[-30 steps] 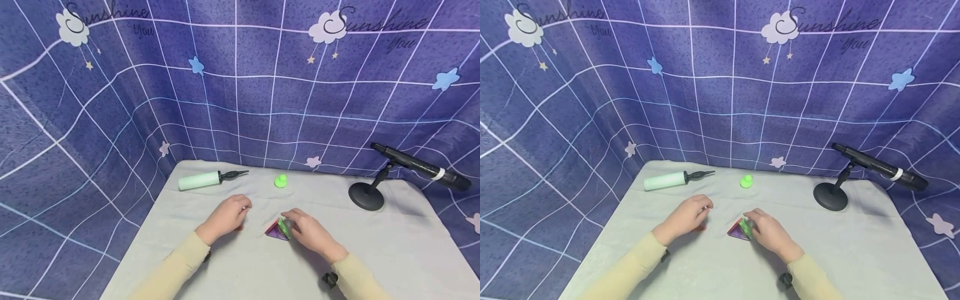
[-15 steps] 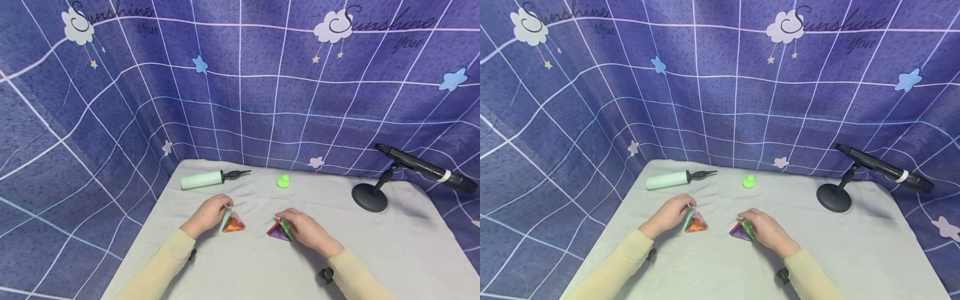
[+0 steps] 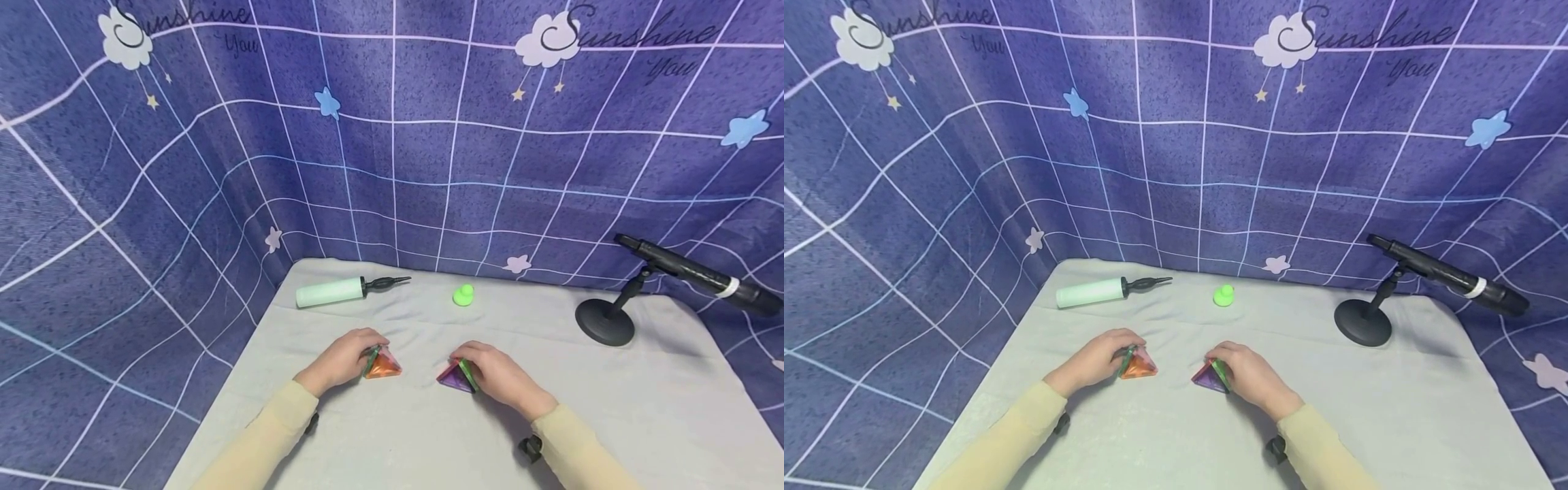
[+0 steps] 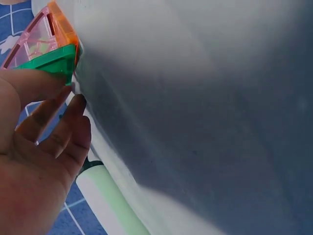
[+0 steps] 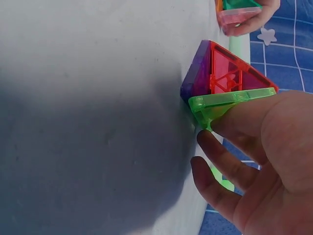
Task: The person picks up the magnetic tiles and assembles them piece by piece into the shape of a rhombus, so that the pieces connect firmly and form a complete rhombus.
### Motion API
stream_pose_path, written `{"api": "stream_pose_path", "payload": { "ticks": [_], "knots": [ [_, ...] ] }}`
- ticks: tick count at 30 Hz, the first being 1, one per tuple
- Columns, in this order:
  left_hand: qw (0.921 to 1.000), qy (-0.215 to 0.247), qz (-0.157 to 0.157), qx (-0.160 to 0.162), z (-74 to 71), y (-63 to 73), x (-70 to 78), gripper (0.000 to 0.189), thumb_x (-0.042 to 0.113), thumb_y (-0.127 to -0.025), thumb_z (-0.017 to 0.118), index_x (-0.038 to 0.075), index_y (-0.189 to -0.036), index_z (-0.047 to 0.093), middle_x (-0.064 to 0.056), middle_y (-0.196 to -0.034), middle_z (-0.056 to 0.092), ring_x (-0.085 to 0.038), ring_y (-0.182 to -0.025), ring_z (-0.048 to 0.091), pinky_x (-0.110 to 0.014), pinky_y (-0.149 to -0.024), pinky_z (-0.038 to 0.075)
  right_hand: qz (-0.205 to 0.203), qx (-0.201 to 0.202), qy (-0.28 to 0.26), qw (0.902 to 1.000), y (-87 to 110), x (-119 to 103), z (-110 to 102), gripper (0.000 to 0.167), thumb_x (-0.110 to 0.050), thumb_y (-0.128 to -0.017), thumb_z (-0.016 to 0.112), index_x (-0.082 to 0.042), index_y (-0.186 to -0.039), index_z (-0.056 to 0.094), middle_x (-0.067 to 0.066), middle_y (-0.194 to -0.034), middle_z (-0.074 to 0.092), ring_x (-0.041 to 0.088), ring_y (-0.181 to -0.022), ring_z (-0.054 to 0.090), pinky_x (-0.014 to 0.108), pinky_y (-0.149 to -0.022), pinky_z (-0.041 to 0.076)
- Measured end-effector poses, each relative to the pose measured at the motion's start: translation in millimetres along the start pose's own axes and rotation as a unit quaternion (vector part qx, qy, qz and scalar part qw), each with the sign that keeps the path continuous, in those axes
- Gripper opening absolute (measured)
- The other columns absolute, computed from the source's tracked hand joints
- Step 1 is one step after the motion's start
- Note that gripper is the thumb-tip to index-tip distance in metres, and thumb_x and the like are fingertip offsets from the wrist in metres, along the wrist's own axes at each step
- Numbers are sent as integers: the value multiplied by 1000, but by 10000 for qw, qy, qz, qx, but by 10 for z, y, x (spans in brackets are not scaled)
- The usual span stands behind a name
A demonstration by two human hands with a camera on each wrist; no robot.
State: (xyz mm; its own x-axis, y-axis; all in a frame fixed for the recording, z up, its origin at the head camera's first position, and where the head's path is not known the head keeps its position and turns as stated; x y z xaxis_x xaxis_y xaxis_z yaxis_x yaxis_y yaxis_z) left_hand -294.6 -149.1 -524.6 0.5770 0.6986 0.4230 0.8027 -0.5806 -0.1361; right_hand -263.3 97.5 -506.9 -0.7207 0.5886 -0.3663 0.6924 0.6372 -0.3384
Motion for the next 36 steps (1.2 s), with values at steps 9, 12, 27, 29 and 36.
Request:
{"api": "stream_pose_path", "payload": {
  "ticks": [9, 12, 27, 29, 36],
  "knots": [
    [10000, -84, 39, -29, -2, 10, 47, 37, -1, -91, 73, 10, -126, 71, -5, -128, 69, -26, -122, 62, -44, -107, 46, 376, -163, 70, 9991, 72, 64, -49, 34, 9, -84, 71, -3, -116, 73, 7, -112, 73, 25, -106, 70, 44, -95, 54],
    [10000, -73, 51, -41, 16, 8, 63, 35, 2, -90, 75, 10, -125, 71, -5, -126, 70, -26, -121, 63, -44, -107, 46, 542, -216, 97, 9983, 119, 87, -73, 37, 7, -82, 73, -3, -118, 72, 7, -112, 73, 26, -106, 70, 45, -95, 54],
    [9997, 11, -103, -206, 140, -29, 153, 35, 6, -90, 75, 12, -124, 70, 0, -121, 68, -19, -117, 63, -40, -104, 48, 1161, 44, 189, 9930, 363, 184, -160, 38, -5, -82, 82, -7, -119, 72, 3, -110, 72, 24, -103, 69, 47, -94, 54],
    [9998, -24, -53, -183, 157, -35, 173, 34, 7, -90, 75, 12, -123, 70, 1, -119, 68, -18, -115, 63, -39, -102, 49, 1216, 21, 169, 9924, 382, 190, -155, 39, -7, -83, 82, -7, -120, 72, 2, -110, 71, 24, -104, 69, 47, -94, 54],
    [9998, 26, 61, -204, 202, -77, 277, 35, 12, -90, 78, 12, -124, 70, 3, -114, 67, -14, -107, 62, -37, -97, 51, 1321, 1, 189, 9911, 422, 218, -163, 38, -10, -83, 84, -8, -119, 72, 0, -108, 71, 19, -100, 68, 45, -91, 54]
  ]
}}
Point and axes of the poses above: each hand's wrist, its own y-axis away from the middle knuckle, its own z-axis out of the palm, x = y × z, the point moved 9 cm from there along -y, towards the middle knuckle
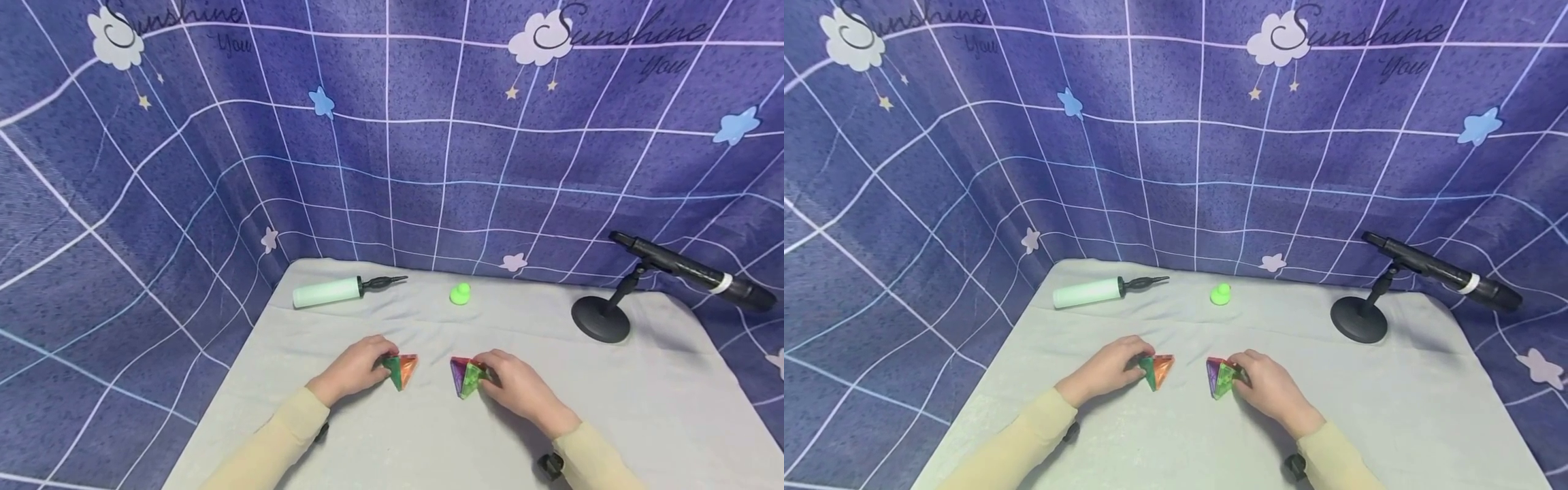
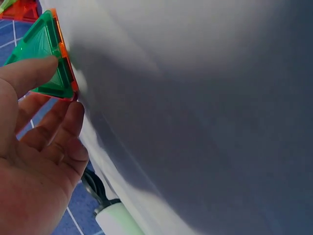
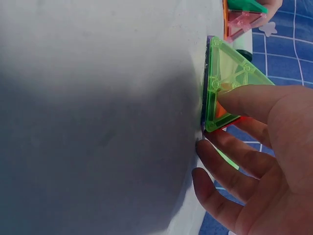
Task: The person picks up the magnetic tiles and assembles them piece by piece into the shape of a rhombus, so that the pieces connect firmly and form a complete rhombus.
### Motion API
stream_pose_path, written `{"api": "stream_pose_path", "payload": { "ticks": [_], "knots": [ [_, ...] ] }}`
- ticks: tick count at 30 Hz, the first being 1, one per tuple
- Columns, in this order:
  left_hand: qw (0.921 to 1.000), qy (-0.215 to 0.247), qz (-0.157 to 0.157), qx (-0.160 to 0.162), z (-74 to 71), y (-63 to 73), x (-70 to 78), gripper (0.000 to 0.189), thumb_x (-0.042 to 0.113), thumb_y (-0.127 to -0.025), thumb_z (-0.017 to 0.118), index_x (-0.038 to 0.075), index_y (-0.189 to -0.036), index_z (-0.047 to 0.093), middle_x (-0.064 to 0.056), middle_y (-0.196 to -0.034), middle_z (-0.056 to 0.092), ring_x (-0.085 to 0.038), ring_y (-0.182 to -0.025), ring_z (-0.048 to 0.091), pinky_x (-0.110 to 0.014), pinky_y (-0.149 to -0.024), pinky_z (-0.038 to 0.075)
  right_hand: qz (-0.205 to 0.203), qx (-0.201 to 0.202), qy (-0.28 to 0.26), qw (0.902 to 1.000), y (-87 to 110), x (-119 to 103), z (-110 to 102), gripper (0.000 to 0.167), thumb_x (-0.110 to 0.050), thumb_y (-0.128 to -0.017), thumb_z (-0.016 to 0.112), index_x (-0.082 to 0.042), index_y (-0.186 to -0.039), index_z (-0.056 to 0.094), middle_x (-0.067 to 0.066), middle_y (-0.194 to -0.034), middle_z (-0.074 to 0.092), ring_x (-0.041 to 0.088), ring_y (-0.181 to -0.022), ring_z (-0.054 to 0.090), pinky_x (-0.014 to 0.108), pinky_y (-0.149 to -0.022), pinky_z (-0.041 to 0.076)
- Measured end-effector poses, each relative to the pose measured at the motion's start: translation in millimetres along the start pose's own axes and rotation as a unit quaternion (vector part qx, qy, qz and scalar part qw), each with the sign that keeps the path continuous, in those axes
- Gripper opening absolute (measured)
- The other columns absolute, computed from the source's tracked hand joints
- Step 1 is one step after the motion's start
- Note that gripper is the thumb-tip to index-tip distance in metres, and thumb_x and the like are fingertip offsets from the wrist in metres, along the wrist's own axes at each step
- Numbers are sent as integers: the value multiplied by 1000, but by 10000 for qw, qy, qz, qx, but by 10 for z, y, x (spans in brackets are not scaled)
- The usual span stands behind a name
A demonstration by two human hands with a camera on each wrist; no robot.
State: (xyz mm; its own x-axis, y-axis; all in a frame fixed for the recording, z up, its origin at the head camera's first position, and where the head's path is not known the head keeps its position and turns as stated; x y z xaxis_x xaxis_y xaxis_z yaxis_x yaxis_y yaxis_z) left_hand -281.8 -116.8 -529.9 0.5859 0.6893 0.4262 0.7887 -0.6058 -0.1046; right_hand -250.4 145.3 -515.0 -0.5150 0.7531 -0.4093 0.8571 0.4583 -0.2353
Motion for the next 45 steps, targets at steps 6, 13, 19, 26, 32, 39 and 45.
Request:
{"api": "stream_pose_path", "payload": {
  "ticks": [6, 13, 19, 26, 32, 39, 45],
  "knots": [
    [9999, 1, 51, -100, 72, -65, 80, 34, 18, -93, 78, 13, -126, 69, 4, -113, 66, -10, -104, 61, -35, -95, 51, 79, 3, 28, 10000, 27, 38, -8, 35, -13, -84, 84, -9, -117, 73, -1, -103, 70, 15, -93, 66, 44, -87, 55],
    [9998, -43, 139, -166, 154, -150, 196, 37, 22, -93, 79, 13, -127, 69, 6, -110, 65, -8, -99, 60, -32, -93, 51, 96, 46, -14, 9999, 57, 59, 0, 37, -19, -85, 87, -11, -118, 73, -3, -103, 70, 13, -92, 65, 42, -85, 55],
    [9996, 29, 156, -224, 215, -222, 298, 32, 23, -94, 78, 15, -123, 70, 9, -104, 63, -6, -94, 59, -29, -88, 51, -37, 166, -112, 9998, 63, 17, 1, 44, -23, -84, 89, -11, -123, 72, -1, -111, 72, 18, -102, 68, 43, -92, 54],
    [9995, -66, 219, -207, 276, -295, 409, 32, 27, -93, 80, 16, -121, 70, 9, -104, 64, -6, -94, 58, -29, -87, 51, 0, 134, -63, 9999, 57, -16, 26, 43, -23, -85, 88, -9, -123, 72, -1, -113, 72, 19, -105, 68, 43, -94, 54],
    [9994, -164, 230, -181, 352, -355, 464, 33, 30, -93, 80, 17, -122, 70, 10, -102, 62, -4, -91, 56, -27, -86, 50, 31, 171, -41, 9998, 51, -22, 33, 43, -23, -85, 88, -8, -122, 72, 1, -114, 72, 20, -106, 68, 43, -94, 54],
    [9993, -183, 288, -155, 366, -401, 560, 33, 29, -93, 80, 16, -121, 70, 9, -102, 62, -5, -91, 57, -27, -85, 50, 55, 154, -54, 9999, 38, -20, 56, 44, -24, -84, 89, -9, -122, 72, 0, -113, 72, 18, -104, 68, 42, -93, 54],
    [9993, -140, 301, -174, 384, -421, 577, 33, 29, -93, 80, 16, -121, 70, 9, -101, 62, -5, -90, 56, -27, -85, 50, 55, 172, -64, 9998, 22, -47, 47, 44, -24, -84, 89, -8, -121, 72, 1, -112, 72, 18, -102, 68, 42, -91, 55]
  ]
}}
Point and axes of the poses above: each hand's wrist, its own y-axis away from the middle knuckle, its own z-axis out of the palm, x = y × z, the point moved 9 cm from there along -y, towards the middle knuckle
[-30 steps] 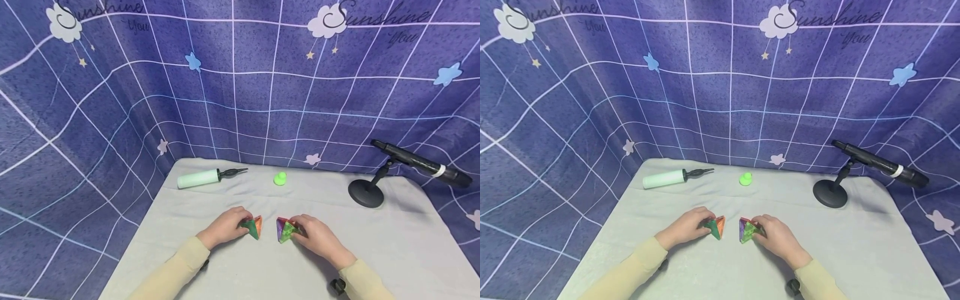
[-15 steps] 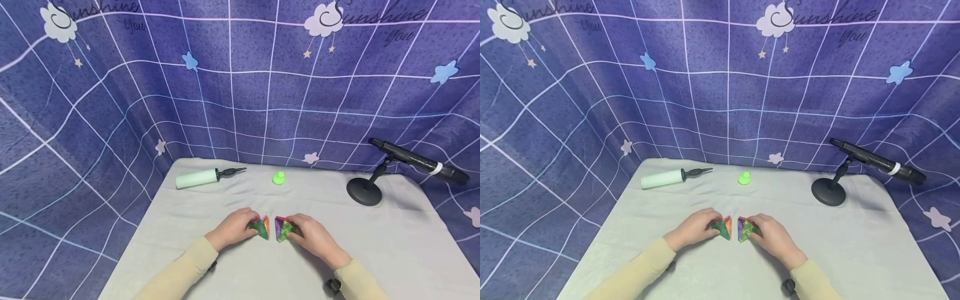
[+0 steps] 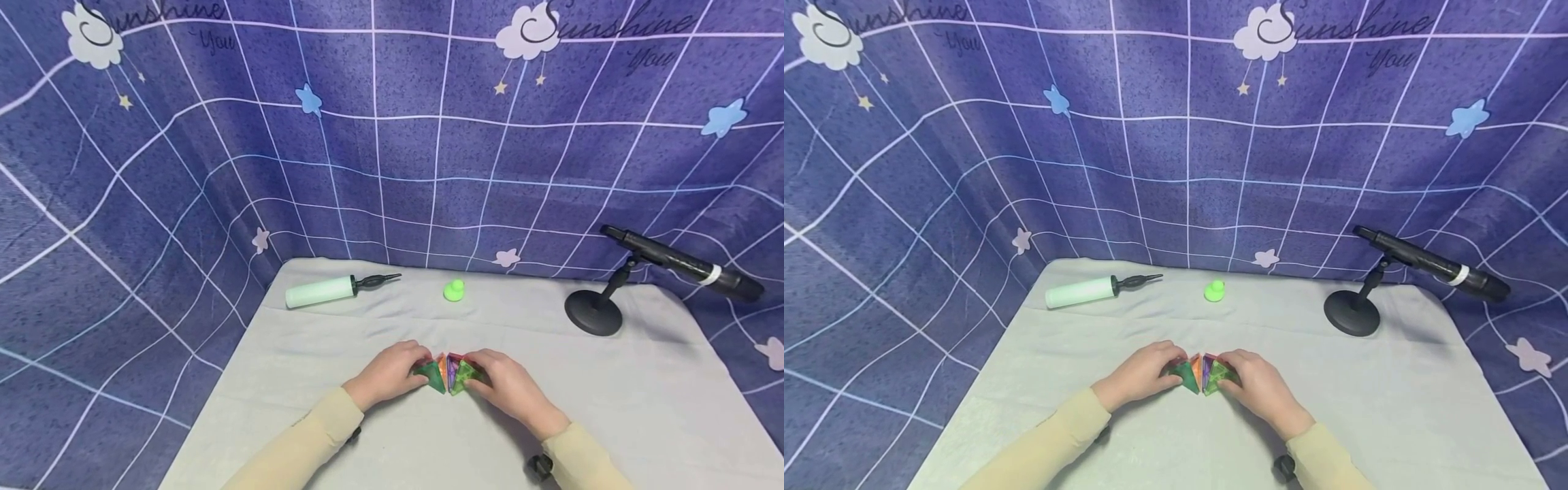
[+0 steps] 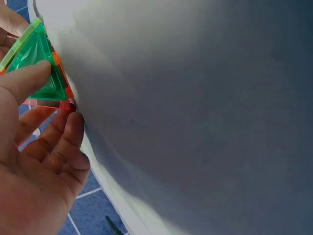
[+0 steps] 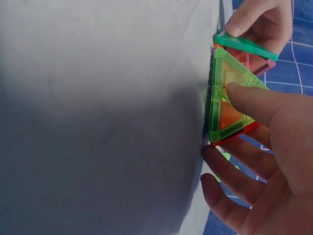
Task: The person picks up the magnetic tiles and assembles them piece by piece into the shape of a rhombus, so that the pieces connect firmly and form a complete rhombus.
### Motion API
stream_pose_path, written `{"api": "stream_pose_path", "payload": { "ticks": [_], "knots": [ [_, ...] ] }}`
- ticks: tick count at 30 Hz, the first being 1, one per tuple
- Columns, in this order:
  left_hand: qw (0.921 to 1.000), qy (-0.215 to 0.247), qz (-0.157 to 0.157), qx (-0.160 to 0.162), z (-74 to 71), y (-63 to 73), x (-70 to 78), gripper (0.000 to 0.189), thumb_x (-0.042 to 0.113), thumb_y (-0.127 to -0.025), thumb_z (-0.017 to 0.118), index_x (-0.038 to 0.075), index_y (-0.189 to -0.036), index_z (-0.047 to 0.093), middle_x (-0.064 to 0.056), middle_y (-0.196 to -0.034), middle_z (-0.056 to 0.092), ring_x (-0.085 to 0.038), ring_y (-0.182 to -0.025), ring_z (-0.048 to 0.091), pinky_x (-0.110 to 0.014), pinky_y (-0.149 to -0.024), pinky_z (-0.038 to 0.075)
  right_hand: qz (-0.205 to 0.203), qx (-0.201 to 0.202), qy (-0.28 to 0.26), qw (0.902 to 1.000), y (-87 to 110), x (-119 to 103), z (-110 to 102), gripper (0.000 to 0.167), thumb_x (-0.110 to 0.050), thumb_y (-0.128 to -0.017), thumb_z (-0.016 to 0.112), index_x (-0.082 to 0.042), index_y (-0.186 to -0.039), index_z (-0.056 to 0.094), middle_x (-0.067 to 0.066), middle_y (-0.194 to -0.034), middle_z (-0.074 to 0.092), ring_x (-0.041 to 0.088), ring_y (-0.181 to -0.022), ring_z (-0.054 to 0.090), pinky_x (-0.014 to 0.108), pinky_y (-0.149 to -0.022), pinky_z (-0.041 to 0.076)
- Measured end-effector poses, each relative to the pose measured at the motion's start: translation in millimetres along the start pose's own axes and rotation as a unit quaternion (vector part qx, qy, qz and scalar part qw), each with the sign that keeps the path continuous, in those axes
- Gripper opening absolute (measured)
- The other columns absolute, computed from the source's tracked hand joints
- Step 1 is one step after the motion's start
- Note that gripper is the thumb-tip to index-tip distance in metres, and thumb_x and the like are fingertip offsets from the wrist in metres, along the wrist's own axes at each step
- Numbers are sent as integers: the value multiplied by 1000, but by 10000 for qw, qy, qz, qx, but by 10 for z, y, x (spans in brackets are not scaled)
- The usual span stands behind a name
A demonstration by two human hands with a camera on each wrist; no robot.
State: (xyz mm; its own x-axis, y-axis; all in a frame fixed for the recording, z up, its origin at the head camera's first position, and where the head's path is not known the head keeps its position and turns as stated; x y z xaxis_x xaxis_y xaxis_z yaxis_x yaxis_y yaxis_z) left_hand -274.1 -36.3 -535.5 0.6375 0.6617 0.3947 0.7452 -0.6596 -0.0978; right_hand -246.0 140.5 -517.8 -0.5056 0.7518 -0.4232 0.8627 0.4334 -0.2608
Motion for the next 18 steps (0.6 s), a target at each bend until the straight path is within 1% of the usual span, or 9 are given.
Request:
{"api": "stream_pose_path", "payload": {
  "ticks": [9, 18],
  "knots": [
    [10000, 24, 60, 49, -20, 17, 20, 32, 26, -93, 80, 16, -121, 70, 8, -102, 62, -5, -90, 56, -27, -85, 50, 2, 9, -31, 10000, -25, -34, -16, 43, -24, -85, 88, -12, -123, 72, -3, -114, 71, 16, -103, 68, 42, -91, 55],
    [10000, 45, -7, -33, -2, 17, 10, 31, 27, -95, 78, 17, -122, 70, 9, -101, 62, -5, -89, 55, -26, -83, 49, -393, 132, -138, 9990, -75, -174, -79, 45, -18, -84, 89, -9, -124, 71, 1, -117, 70, 19, -107, 68, 43, -94, 54]
  ]
}}
Point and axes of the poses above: each hand's wrist, its own y-axis away from the middle knuckle, its own z-axis out of the palm, x = y × z, the point moved 9 cm from there along -y, towards the middle knuckle
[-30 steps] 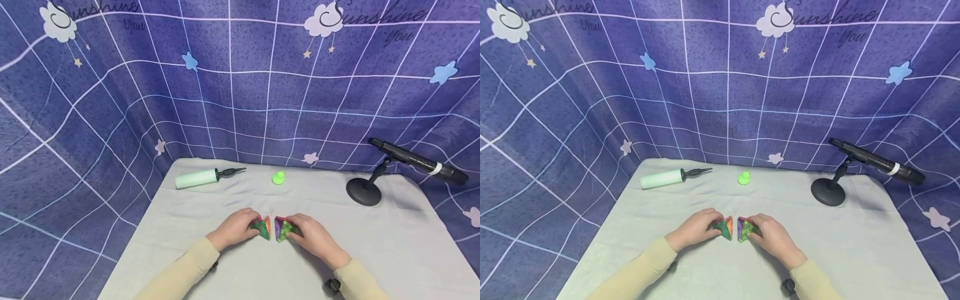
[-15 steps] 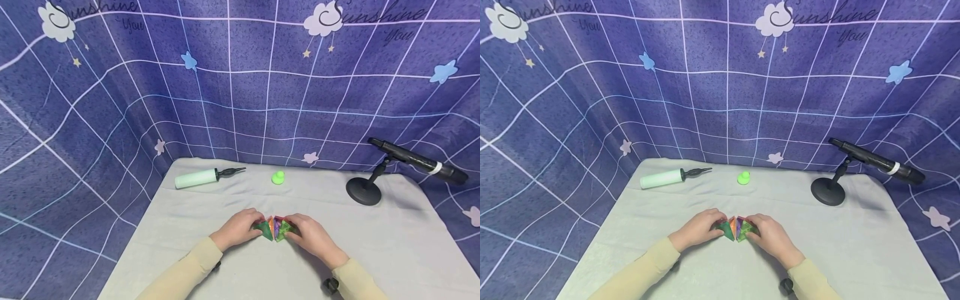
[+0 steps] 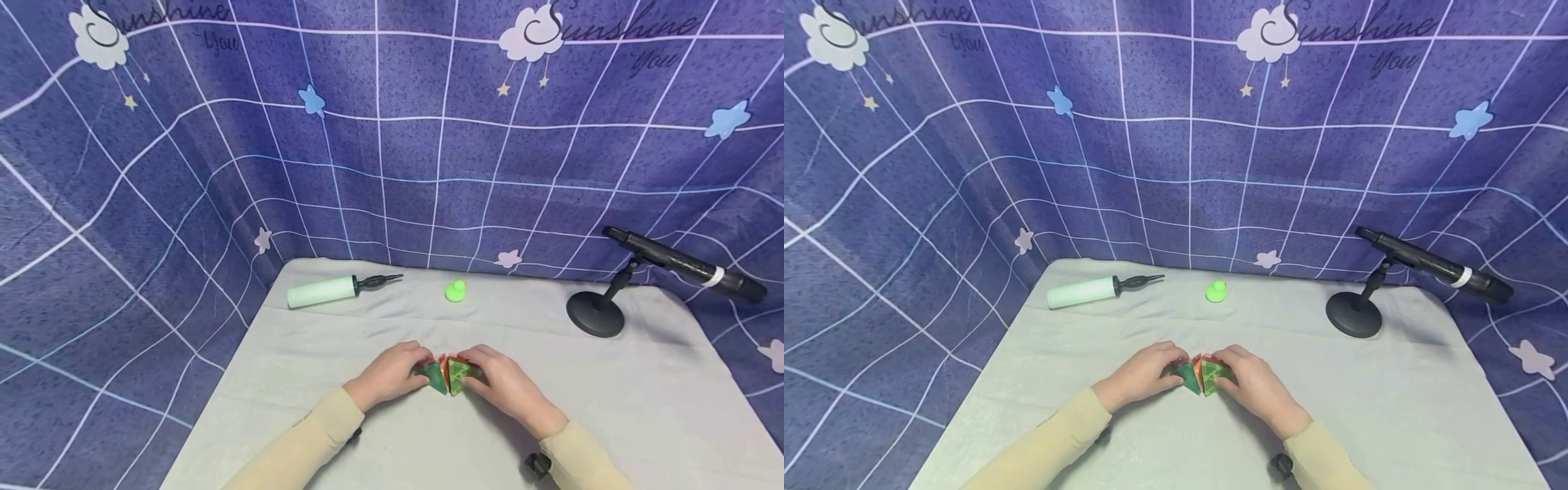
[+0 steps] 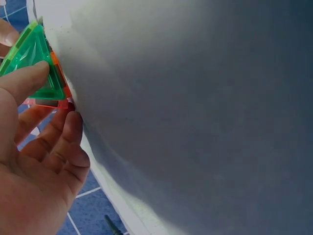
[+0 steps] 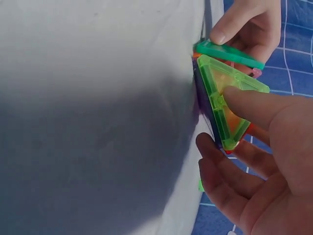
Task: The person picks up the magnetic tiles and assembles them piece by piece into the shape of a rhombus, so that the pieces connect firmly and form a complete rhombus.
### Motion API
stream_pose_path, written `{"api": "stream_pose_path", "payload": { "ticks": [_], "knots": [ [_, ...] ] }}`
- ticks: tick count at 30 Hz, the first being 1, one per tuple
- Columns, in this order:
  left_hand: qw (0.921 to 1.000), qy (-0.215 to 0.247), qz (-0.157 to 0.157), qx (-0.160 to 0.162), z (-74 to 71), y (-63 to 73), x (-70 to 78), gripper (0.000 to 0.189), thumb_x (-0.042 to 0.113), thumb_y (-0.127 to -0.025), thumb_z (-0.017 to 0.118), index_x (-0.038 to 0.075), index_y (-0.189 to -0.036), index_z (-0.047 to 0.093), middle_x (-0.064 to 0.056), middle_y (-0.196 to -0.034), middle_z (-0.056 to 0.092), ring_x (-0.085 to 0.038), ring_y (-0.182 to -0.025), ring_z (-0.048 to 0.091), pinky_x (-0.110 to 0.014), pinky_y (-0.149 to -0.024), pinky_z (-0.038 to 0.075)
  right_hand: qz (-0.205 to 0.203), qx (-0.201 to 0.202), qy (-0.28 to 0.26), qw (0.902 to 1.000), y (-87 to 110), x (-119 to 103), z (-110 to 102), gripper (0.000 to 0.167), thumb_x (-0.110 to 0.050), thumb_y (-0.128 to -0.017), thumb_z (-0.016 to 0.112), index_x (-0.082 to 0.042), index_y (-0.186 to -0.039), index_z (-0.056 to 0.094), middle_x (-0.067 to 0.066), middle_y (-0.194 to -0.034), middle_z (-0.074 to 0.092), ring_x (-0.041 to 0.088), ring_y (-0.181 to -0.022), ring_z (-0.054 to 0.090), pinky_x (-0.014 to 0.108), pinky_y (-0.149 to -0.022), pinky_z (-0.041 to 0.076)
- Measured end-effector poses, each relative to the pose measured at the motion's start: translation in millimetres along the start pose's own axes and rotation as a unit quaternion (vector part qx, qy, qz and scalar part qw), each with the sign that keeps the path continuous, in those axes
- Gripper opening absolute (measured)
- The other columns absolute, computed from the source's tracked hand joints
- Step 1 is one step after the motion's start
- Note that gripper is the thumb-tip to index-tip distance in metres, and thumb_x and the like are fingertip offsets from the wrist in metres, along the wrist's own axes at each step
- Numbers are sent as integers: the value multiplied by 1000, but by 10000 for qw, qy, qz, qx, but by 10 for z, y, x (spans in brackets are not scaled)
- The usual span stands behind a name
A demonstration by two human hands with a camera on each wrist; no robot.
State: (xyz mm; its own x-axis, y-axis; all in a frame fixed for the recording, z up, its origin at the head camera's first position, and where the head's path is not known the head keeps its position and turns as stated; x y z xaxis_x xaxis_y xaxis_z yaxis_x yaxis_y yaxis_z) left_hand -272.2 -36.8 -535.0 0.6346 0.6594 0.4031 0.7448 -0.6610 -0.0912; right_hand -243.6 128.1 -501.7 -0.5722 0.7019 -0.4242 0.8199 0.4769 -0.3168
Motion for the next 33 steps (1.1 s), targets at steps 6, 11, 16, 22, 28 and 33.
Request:
{"api": "stream_pose_path", "payload": {
  "ticks": [6, 11, 16, 22, 28, 33],
  "knots": [
    [10000, 26, 5, -11, 10, -10, -1, 33, 28, -95, 78, 17, -125, 69, 8, -105, 63, -5, -93, 58, -27, -87, 50, -205, 51, -13, 9998, -30, -72, -29, 43, -16, -85, 88, -9, -124, 72, 0, -115, 70, 18, -105, 68, 43, -91, 55],
    [10000, 28, -13, -35, 20, -15, 0, 35, 29, -96, 78, 17, -127, 69, 7, -107, 64, -5, -95, 58, -27, -88, 51, -280, 80, 19, 9996, -44, -110, -35, 40, -14, -86, 87, -9, -123, 73, -1, -113, 68, 17, -103, 68, 43, -89, 56],
    [10000, 37, -28, -36, 18, -13, 7, 34, 29, -96, 78, 17, -126, 69, 7, -107, 64, -5, -94, 58, -27, -87, 51, -215, 42, 110, 9997, -49, -118, -27, 42, -15, -84, 88, -7, -123, 73, 1, -113, 68, 18, -103, 68, 43, -89, 56],
    [10000, 29, -3, -34, 10, -16, 11, 33, 29, -96, 77, 16, -125, 69, 7, -106, 64, -5, -93, 57, -27, -86, 51, -135, 39, 195, 9997, -51, -103, -17, 43, -15, -84, 89, -8, -123, 72, 0, -114, 68, 18, -103, 68, 42, -89, 56],
    [9999, -105, 6, -61, -21, 14, -15, 36, 26, -95, 77, 14, -127, 68, 5, -112, 65, -8, -101, 61, -28, -92, 51, -116, 34, 162, 9998, -34, -94, -30, 44, -19, -85, 88, -10, -125, 72, -1, -117, 68, 17, -105, 68, 43, -90, 56],
    [9992, -399, -8, -35, -94, 89, -87, 39, 23, -95, 74, 12, -132, 66, 2, -119, 65, -14, -110, 62, -32, -98, 50, 52, 170, 98, 9998, 62, -24, -133, 45, -21, -87, 86, -10, -128, 71, -1, -121, 68, 18, -107, 68, 44, -91, 56]
  ]
}}
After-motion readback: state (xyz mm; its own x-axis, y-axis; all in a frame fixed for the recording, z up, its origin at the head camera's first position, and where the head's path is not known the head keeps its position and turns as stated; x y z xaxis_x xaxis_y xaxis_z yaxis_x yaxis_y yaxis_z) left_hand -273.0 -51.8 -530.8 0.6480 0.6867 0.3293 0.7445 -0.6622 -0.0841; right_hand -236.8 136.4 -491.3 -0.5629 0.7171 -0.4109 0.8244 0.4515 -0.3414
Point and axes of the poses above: each hand's wrist, its own y-axis away from the middle knuckle, its own z-axis out of the palm, x = y × z, the point moved 9 cm from there along -y, towards the middle knuckle
